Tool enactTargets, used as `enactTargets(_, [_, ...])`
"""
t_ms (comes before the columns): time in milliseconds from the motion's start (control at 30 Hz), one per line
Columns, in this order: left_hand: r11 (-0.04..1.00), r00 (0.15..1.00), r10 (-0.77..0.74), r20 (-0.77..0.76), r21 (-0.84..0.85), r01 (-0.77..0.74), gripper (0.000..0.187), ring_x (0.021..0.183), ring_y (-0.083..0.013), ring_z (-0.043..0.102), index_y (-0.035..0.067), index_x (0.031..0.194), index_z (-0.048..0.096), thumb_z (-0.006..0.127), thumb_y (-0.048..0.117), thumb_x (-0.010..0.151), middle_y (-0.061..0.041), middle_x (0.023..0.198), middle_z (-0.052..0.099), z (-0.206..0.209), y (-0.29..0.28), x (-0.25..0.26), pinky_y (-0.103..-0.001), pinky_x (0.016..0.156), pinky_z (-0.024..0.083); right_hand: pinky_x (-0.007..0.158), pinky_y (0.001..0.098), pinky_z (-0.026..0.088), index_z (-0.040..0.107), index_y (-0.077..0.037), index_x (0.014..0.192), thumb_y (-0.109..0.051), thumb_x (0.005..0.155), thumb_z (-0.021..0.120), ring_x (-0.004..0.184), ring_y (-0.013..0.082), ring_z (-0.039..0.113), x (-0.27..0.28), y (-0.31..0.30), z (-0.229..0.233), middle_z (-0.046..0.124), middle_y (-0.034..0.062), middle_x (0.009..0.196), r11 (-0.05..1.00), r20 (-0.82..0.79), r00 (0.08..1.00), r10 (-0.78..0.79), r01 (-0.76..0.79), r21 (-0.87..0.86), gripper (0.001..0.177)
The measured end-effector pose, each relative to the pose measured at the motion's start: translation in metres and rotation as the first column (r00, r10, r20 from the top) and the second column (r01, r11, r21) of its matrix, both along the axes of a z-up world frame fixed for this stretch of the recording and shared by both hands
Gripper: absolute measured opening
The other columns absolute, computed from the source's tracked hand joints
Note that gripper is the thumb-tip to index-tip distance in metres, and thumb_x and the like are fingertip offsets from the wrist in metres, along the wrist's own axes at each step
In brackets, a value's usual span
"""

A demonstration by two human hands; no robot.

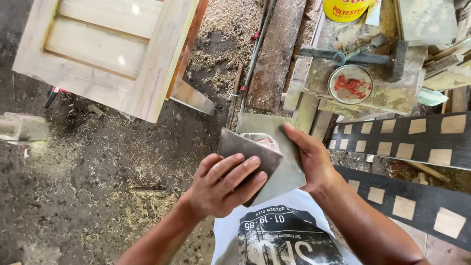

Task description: Sanding a wooden door frame and preparing wood filler putty.

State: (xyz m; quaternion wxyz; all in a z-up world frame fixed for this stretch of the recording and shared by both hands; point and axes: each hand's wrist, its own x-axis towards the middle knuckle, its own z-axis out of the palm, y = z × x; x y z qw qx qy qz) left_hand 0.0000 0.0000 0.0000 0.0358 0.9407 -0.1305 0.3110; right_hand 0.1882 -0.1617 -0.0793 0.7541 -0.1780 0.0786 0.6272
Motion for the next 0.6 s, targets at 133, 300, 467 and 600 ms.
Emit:
enactTargets(133, [0.994,0.993,0.04,0.11,-0.108,-0.028,0.029,0.126,-0.0249,0.059,0.016,0.132,0.067,0.067,0.021,0.104,-0.008,0.14,0.062,-0.034,0.0,-0.011,-0.044,0.109,0.043,0.083,0.0408,0.062,0.066,0.0,0.122,-0.035,0.101,0.058,0.093,0.0274,0.074,0.005,0.004,0.024,0.074,0.0179,0.11,0.99,0.062,0.997,0.037,-0.028,-0.138,0.042])
enactTargets(300, [0.98,0.986,0.128,0.103,-0.164,-0.11,0.031,0.127,-0.0255,0.058,0.01,0.13,0.066,0.067,0.022,0.101,-0.013,0.138,0.063,-0.056,0.01,-0.031,-0.045,0.111,0.043,0.078,0.0398,0.063,0.065,0.001,0.119,-0.035,0.097,0.061,0.086,0.0254,0.075,0.023,-0.002,0.028,0.075,0.0154,0.104,0.956,0.148,0.985,0.085,-0.039,-0.291,0.043])
enactTargets(467, [0.732,0.987,0.124,-0.101,-0.662,-0.159,0.032,0.117,-0.0226,0.071,0.007,0.142,0.052,0.046,0.004,0.11,-0.015,0.134,0.066,-0.031,0.034,-0.047,-0.036,0.1,0.064,0.056,0.0311,0.059,0.063,-0.006,0.104,-0.029,0.098,0.064,0.067,0.014,0.07,0.031,0.001,0.027,0.072,0.0054,0.086,0.864,0.343,0.905,0.252,-0.051,-0.501,0.024])
enactTargets(600, [0.199,0.851,0.143,-0.506,-0.827,-0.525,0.041,0.068,-0.0153,0.063,0.006,0.135,0.062,0.061,0.007,0.094,-0.01,0.099,0.071,0.004,0.049,-0.046,-0.029,0.053,0.057,0.036,0.0231,0.042,0.071,-0.012,0.103,-0.033,0.094,0.065,0.05,0.0076,0.06,0.016,0.018,0.048,0.068,-0.0013,0.076,0.76,0.426,0.763,0.486,-0.129,-0.637,0.023])
